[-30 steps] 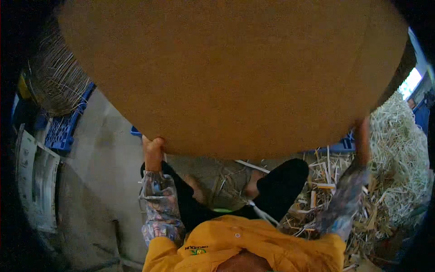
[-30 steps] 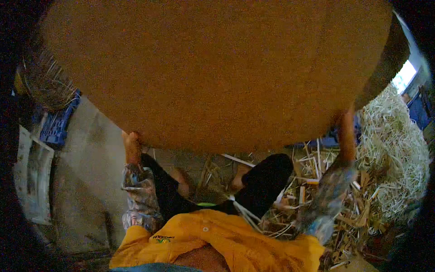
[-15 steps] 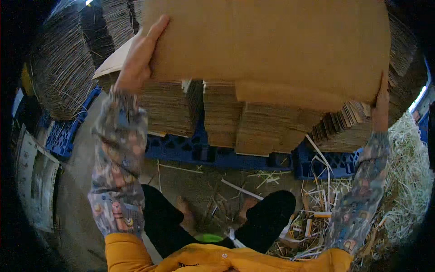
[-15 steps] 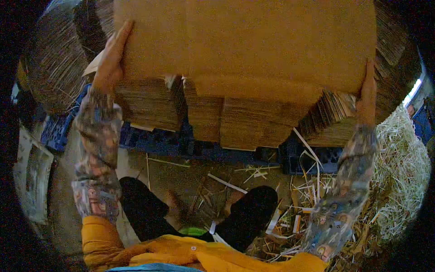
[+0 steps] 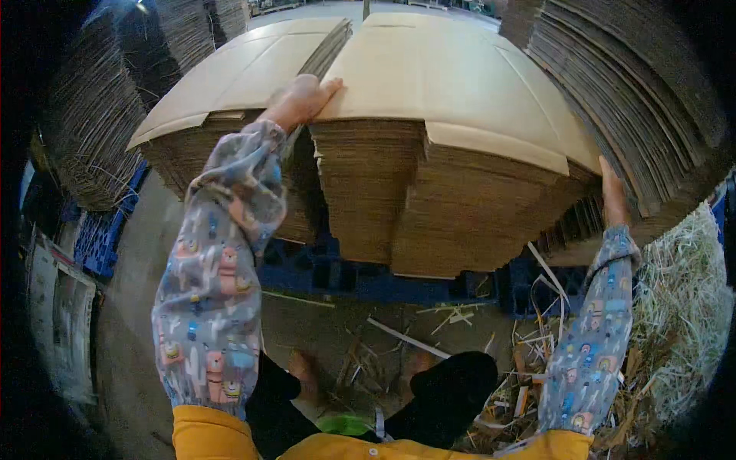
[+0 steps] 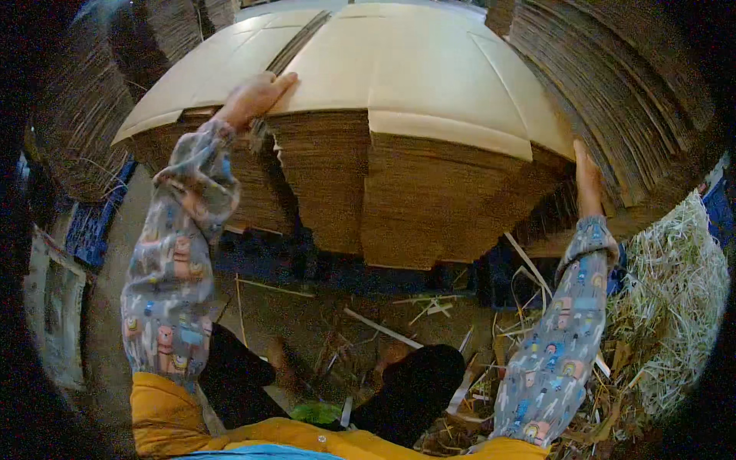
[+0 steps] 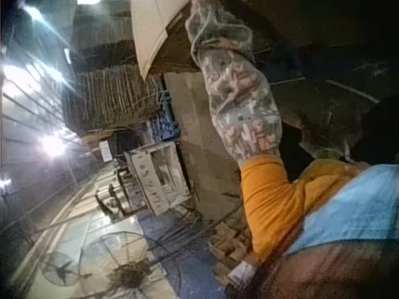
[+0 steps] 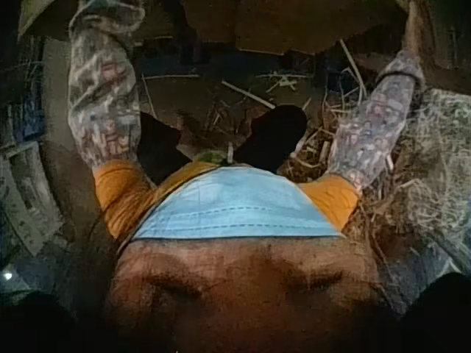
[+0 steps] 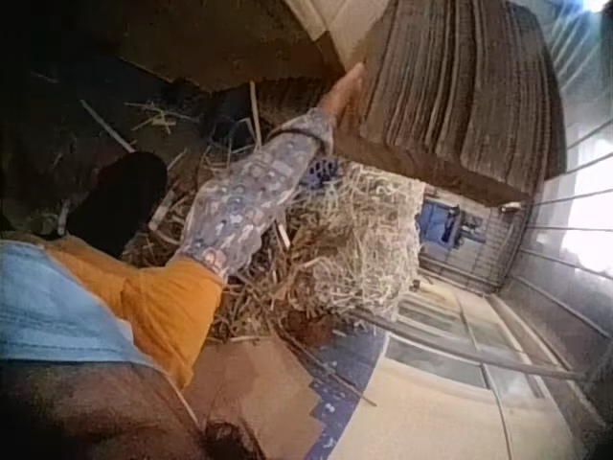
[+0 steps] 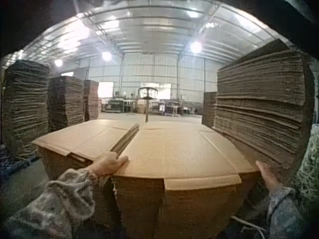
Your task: Sorting, stacking, and tying cardboard sheets with straps in a warehouse.
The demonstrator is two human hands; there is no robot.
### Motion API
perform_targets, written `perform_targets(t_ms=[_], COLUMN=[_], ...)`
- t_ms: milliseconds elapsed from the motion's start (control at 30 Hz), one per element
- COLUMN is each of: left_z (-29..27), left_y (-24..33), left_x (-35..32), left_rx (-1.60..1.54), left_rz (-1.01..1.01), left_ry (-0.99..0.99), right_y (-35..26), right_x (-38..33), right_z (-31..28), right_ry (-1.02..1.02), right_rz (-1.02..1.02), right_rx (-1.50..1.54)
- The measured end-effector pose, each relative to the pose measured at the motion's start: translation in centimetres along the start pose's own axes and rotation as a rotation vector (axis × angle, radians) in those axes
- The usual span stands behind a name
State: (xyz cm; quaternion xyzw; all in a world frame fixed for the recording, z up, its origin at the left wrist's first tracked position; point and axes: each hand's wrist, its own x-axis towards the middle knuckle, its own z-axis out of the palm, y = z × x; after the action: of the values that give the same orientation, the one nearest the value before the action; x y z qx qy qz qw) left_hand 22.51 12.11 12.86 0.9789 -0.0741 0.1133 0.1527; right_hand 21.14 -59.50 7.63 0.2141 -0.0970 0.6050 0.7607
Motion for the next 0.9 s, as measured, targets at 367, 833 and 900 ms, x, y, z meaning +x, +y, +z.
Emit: perform_targets(t_ms=[367,833,900], left_z=[4.3,7.0,9.9], left_y=[6.8,3.0,-0.5], left_x=[-8.5,-18.9,-24.3], left_rx=[0.149,-0.114,-0.225], left_rz=[0.476,0.309,0.156], left_ry=[1.081,0.820,0.696], right_y=[-1.4,15.6,21.3], right_x=[-2.9,22.6,29.1], right_z=[-0.4,-12.3,-17.1], right_ry=[-0.352,-0.894,-0.857], right_rz=[-0.224,1.531,1.359], right_rx=[-0.203,2.030,2.382])
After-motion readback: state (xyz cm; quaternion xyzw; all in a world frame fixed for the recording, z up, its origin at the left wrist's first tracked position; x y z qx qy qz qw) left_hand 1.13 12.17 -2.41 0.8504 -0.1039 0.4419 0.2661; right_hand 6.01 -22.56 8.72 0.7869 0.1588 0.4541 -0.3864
